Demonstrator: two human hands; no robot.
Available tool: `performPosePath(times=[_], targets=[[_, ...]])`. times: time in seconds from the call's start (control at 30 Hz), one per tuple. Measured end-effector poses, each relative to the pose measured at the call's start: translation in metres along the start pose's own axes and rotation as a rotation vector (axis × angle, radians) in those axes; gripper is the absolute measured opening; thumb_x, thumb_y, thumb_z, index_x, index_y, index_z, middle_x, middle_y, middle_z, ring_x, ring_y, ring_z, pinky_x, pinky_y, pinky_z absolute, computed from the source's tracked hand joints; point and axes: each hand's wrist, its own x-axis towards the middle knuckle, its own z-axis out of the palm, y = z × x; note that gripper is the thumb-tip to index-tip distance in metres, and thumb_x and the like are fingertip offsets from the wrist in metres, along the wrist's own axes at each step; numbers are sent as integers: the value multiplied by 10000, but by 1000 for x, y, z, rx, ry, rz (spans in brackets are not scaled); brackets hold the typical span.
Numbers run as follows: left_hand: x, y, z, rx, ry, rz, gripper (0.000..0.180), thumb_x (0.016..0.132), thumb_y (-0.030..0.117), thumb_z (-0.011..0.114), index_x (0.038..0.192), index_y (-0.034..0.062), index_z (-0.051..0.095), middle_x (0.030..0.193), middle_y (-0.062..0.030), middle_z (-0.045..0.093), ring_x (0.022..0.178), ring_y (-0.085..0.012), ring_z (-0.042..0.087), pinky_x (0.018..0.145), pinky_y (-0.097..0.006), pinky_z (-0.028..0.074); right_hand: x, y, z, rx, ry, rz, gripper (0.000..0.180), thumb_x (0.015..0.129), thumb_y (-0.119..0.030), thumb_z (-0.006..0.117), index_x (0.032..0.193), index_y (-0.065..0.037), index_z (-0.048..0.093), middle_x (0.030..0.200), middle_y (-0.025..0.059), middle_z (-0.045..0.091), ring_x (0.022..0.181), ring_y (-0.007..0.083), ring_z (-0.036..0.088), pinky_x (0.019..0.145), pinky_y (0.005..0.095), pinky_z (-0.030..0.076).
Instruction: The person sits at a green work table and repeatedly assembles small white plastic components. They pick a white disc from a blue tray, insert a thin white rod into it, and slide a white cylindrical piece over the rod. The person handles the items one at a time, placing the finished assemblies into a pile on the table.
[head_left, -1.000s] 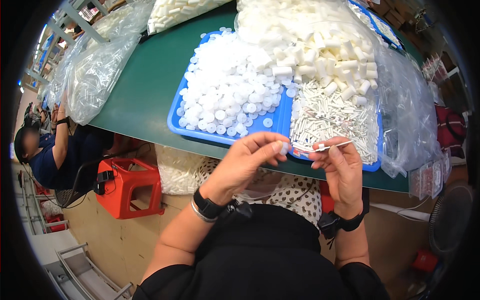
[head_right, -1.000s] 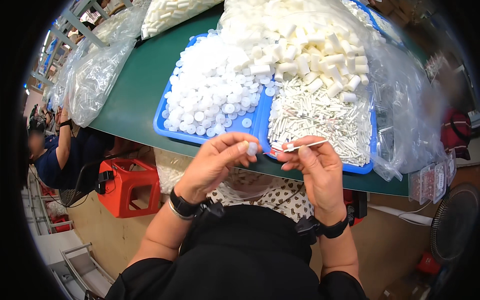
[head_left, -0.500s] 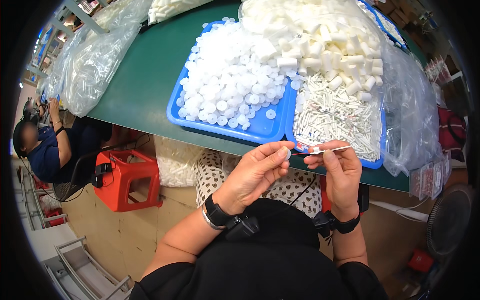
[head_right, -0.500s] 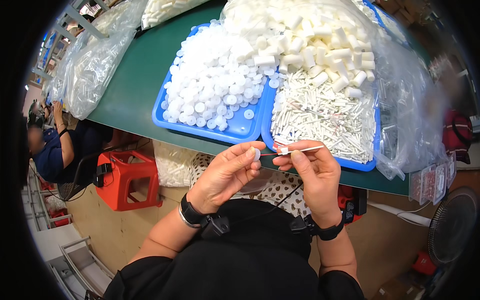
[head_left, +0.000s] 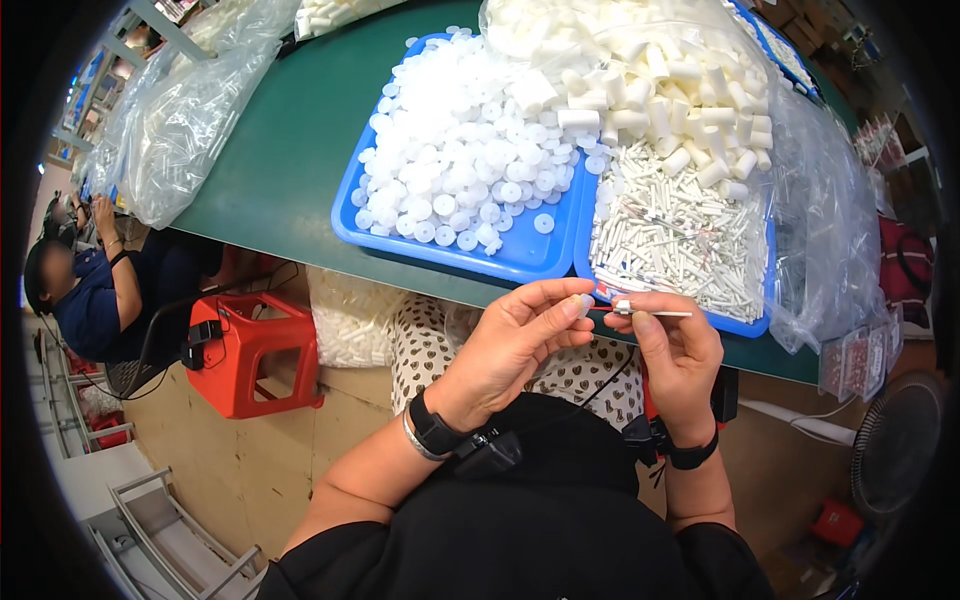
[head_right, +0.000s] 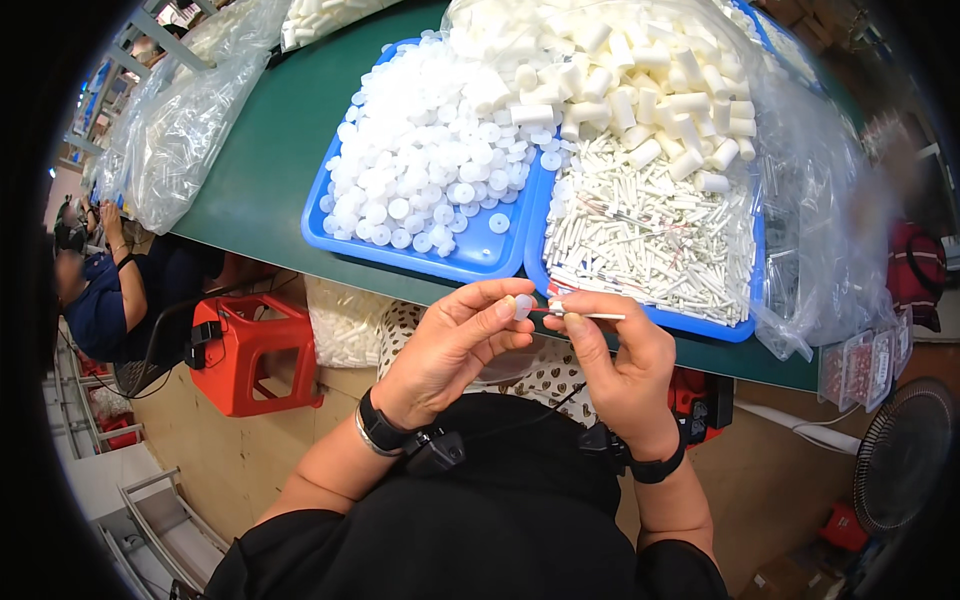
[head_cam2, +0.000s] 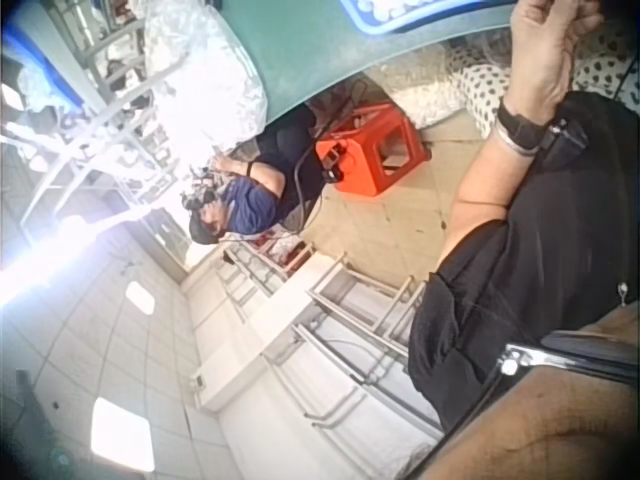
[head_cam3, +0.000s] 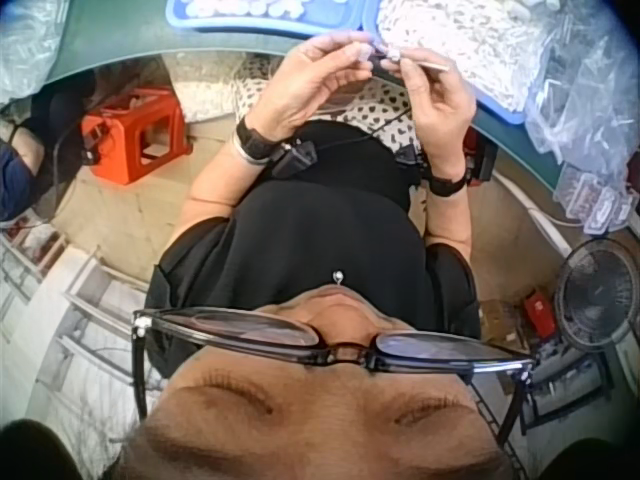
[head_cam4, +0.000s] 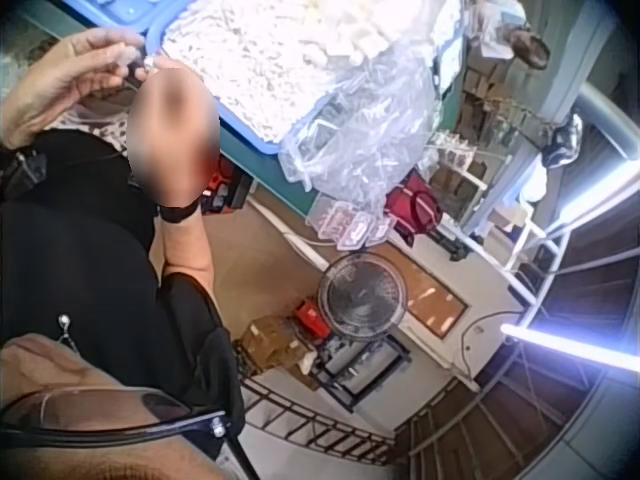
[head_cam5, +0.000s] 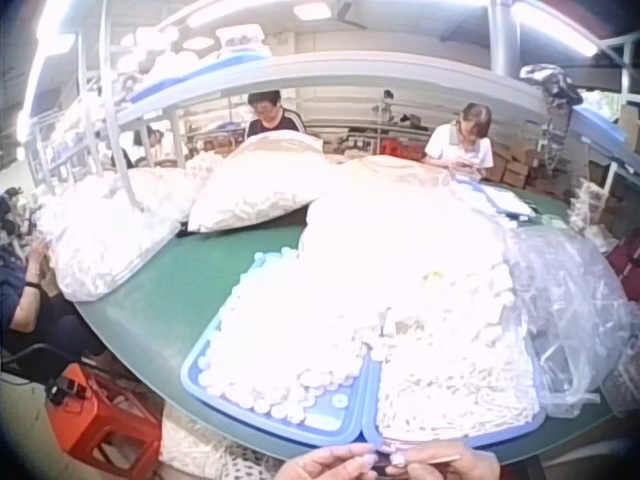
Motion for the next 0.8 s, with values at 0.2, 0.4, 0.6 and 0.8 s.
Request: performPosePath(times=[0.2,0.4,0.6,0.8], targets=[[4,0,-4,-92,-23,-63,290,962,146,619,1212,3,589,1024,-40,646,911,-105,638,845,-251,547,1,-1,1,-77,51,-31,115,902,30,622,1016,38,639,943,146,707,886,204,709,747,291,566],[5,-3,-6,-144,-76,-113,312,965,143,609,1239,-1,572,1014,-56,653,898,-113,637,834,-257,552,5,-2,1,-378,-109,-288,159,805,41,702,956,5,665,911,136,715,835,261,713,731,308,558],[4,-4,-5,-112,-57,-84,316,965,151,611,1241,0,580,953,-45,656,897,-106,636,835,-247,541,-1,-5,3,-478,-65,11,115,830,-13,712,932,14,665,797,101,698,684,184,686,597,286,514],[4,-15,-7,-88,-62,-71,313,978,172,595,1238,-4,585,892,-35,654,838,-101,623,812,-240,527,1,-5,-1,-264,-171,292,87,870,-38,678,937,16,666,768,134,672,614,209,636,573,282,494]])
